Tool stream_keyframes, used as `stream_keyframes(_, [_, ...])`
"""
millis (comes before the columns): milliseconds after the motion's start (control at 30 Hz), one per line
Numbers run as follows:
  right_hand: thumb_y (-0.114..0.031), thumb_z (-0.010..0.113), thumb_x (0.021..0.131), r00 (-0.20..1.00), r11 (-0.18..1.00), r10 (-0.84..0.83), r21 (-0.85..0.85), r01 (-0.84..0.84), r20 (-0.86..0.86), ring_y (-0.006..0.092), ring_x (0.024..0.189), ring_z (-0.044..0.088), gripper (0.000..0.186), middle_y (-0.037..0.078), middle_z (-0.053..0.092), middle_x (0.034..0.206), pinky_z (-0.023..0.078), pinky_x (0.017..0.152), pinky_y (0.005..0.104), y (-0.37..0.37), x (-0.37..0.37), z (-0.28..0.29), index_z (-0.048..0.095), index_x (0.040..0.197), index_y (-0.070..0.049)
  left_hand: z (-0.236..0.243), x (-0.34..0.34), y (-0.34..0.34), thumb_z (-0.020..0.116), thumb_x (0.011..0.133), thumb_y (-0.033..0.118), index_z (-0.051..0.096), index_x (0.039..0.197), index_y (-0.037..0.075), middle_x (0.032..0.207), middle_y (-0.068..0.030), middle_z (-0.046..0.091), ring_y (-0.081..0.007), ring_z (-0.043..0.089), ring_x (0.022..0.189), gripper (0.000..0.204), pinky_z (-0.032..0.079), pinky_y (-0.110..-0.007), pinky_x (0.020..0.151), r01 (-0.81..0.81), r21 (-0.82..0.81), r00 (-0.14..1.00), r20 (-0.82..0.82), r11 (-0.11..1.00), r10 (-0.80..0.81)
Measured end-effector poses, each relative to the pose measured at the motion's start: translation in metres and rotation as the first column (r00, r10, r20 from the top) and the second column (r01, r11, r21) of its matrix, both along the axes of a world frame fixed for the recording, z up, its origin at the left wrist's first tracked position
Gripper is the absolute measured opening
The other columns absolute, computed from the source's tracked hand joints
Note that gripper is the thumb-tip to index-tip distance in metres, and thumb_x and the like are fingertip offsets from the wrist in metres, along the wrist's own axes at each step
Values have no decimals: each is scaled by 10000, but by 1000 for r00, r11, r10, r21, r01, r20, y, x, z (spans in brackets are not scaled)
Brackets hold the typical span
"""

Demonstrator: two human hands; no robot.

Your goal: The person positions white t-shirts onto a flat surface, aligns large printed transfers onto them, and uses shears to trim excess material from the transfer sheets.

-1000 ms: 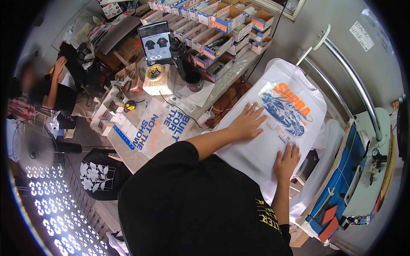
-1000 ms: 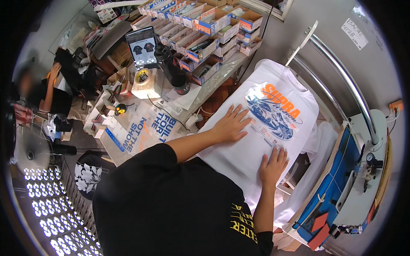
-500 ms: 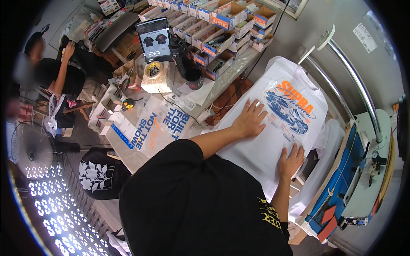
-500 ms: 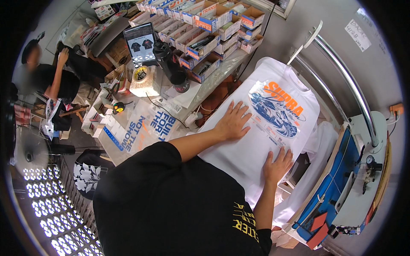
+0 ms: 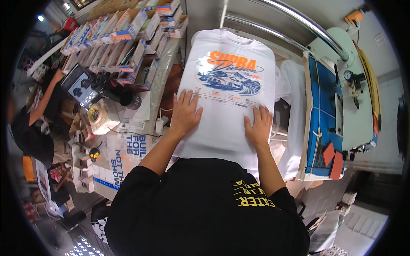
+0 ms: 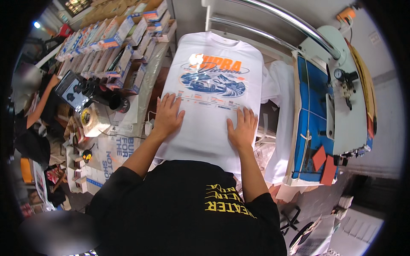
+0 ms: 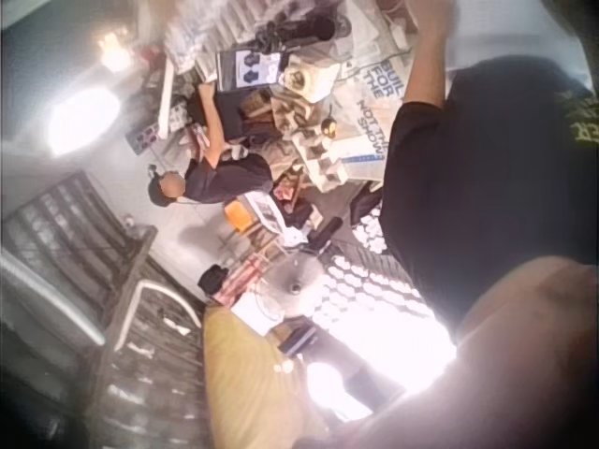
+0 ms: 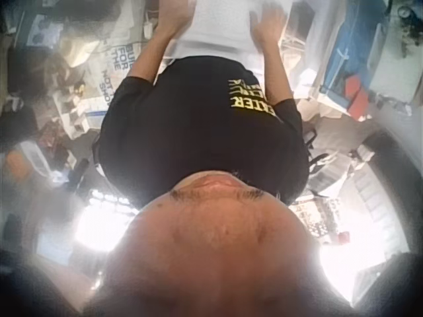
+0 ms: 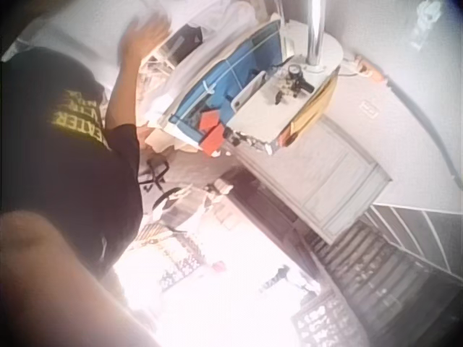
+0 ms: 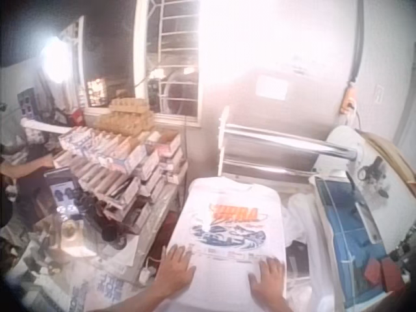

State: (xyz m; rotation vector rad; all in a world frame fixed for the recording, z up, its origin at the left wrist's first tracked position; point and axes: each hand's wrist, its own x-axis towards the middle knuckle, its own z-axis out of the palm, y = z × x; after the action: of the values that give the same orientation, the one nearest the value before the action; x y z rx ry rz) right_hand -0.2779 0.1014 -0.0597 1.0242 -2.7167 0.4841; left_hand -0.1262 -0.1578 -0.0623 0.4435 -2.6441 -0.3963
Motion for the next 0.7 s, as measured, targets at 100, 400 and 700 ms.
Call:
stream_keyframes(100, [-328,635,884,999,999,-34,-23,34,5,387,1351,363,531,195,469,1403,234,1139,522,3,-3,-3,540,1320,-40,-2,-4,1,633,850,283,569,1274,23,1353,-174,496,-394,387,1327,501,234,-624,1116,20,-28,999,37,999,-19])
stream_keyframes(400, [-317,598,910,998,1000,-18,13,17,59,385,1365,346,495,184,464,1410,209,1160,543,20,16,1,546,1326,-53,0,18,8,660,824,232,576,1272,40,1349,-159,505,-380,387,1333,495,239,-611,1120,58,6,997,57,998,-59])
stream_keyframes(700, [-231,653,850,1000,999,-9,-34,10,12,397,1308,406,487,185,493,1373,288,1110,533,21,26,5,559,1294,-54,7,27,11,652,816,218,584,1269,45,1348,-181,499,-380,391,1327,489,274,-568,1107,46,40,998,37,998,-48])
